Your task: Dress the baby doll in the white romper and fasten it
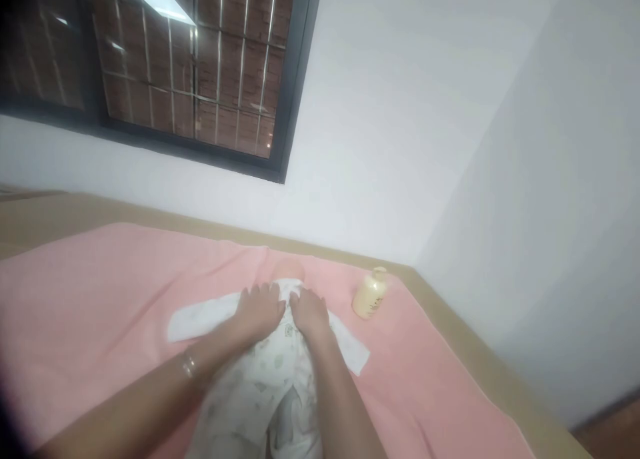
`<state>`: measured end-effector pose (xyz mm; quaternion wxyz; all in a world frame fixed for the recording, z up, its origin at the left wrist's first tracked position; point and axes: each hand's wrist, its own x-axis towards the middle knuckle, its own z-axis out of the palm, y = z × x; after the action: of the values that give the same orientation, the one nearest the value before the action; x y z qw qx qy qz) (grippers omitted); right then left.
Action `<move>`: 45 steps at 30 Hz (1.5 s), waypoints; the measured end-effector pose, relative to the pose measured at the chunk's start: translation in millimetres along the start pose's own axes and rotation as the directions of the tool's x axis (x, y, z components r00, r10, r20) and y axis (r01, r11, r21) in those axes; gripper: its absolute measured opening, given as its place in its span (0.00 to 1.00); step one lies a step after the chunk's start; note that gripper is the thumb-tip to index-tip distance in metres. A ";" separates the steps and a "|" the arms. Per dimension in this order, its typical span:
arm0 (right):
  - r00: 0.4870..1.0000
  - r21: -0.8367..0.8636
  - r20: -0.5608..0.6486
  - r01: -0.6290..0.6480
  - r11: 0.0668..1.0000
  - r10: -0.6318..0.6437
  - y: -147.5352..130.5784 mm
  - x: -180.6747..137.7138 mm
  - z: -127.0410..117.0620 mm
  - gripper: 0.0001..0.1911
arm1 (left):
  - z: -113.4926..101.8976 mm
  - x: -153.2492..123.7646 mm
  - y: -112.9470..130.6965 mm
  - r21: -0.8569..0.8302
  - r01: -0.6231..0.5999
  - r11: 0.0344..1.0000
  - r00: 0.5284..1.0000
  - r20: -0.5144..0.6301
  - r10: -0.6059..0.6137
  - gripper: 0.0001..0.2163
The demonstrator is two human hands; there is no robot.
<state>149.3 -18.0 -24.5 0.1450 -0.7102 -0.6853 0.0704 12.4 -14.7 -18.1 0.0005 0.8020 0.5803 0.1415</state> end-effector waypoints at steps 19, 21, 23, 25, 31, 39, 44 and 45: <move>0.999 0.056 0.033 -0.031 0.998 0.029 2.4 4.0 4.6 0.28 | -11.7 1.3 -5.6 -0.047 -0.022 0.999 0.997 0.077 0.025 0.22; 0.999 0.052 0.033 -0.032 0.998 0.030 1.4 1.9 3.0 0.29 | -11.4 4.5 -8.7 -0.082 -0.018 0.996 0.995 0.094 0.026 0.23; 0.999 0.040 0.041 -0.022 0.999 0.020 -1.2 -3.1 -0.7 0.29 | -8.8 11.1 -15.0 -0.128 0.005 0.992 0.993 0.121 0.011 0.23; 0.999 0.027 0.052 -0.003 1.000 0.001 -4.2 -9.8 -5.6 0.29 | -5.1 19.1 -22.7 -0.176 0.037 0.984 0.988 0.152 -0.010 0.24; 0.998 0.018 0.057 0.017 1.000 -0.018 -6.6 -16.4 -10.5 0.28 | 0.8 26.9 -29.6 -0.229 0.065 0.971 0.982 0.186 -0.022 0.26; 0.998 0.044 -0.003 -0.069 0.997 0.069 -2.6 3.0 5.7 0.27 | -9.7 8.3 -15.6 -0.149 -0.016 0.989 0.982 0.185 0.044 0.24; 0.999 0.011 0.032 -0.005 1.000 0.004 -5.4 -8.9 -3.1 0.28 | -10.0 16.7 -24.9 -0.194 0.007 0.981 0.974 0.223 0.037 0.25; 0.998 -0.002 0.058 0.024 1.000 -0.023 -6.4 -13.0 -6.3 0.29 | -9.5 18.5 -25.5 -0.202 0.021 0.979 0.975 0.219 0.024 0.25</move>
<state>144.5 -31.5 -17.9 0.1248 -0.6999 -0.6977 0.0882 -8.2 9.3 -9.0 0.1466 0.8089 0.5586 0.1103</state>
